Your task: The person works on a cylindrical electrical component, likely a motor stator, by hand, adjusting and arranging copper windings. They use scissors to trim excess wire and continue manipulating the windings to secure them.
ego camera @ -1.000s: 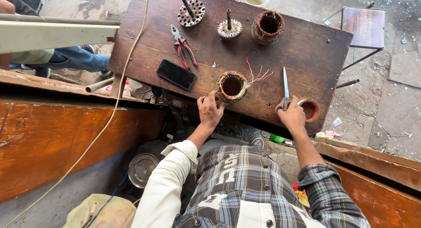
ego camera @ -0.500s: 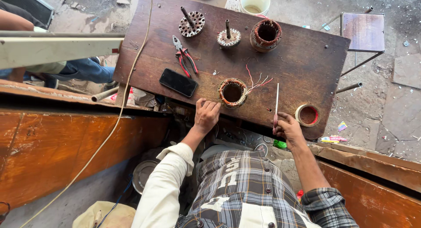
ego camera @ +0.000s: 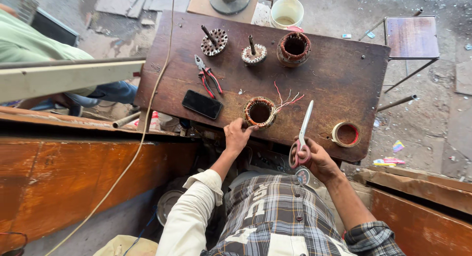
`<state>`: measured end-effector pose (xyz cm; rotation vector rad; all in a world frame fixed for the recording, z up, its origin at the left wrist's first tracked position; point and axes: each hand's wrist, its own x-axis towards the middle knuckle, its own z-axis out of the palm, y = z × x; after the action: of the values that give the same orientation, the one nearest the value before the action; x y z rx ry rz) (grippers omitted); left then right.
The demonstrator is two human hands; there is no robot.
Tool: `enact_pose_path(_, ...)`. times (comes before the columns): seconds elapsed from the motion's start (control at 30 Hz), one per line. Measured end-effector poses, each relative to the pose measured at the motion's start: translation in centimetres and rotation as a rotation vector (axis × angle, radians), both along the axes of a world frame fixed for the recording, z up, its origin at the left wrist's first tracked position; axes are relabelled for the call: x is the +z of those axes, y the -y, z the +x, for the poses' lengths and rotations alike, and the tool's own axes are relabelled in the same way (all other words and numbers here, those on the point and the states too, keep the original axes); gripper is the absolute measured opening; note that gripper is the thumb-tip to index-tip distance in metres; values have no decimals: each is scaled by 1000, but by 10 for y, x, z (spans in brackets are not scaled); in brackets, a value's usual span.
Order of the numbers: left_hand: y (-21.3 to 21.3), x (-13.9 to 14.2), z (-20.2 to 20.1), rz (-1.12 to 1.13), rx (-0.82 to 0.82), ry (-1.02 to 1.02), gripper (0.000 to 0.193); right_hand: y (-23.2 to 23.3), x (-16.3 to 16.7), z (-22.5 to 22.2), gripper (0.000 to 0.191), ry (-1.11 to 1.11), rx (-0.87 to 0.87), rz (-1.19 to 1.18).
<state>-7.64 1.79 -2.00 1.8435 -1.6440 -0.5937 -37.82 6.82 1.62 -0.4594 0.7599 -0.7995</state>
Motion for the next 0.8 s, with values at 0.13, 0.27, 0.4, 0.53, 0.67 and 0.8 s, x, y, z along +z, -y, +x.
enact_pose_path(0.13,3,3,3,151,2,-223,29,0,13,0,63,-59,104,13)
enact_pose_path(0.27,6,4,-1,243,-2,-532,21,-1,19,-6,69,-112,274,20)
enact_pose_path(0.4,9,13,-3,549,140,-1136,10,0,11,-9,69,-138,430,38)
enact_pose_path(0.53,8,26,-6,715,291,-1333,9,4,-9,-6,52,-177,527,128)
enact_pose_path(0.67,10,24,-17,662,423,-1443,11,15,-28,8,40,7,578,91)
enact_pose_path(0.8,14,12,-27,579,529,-1486,9,35,-39,44,36,105,557,115)
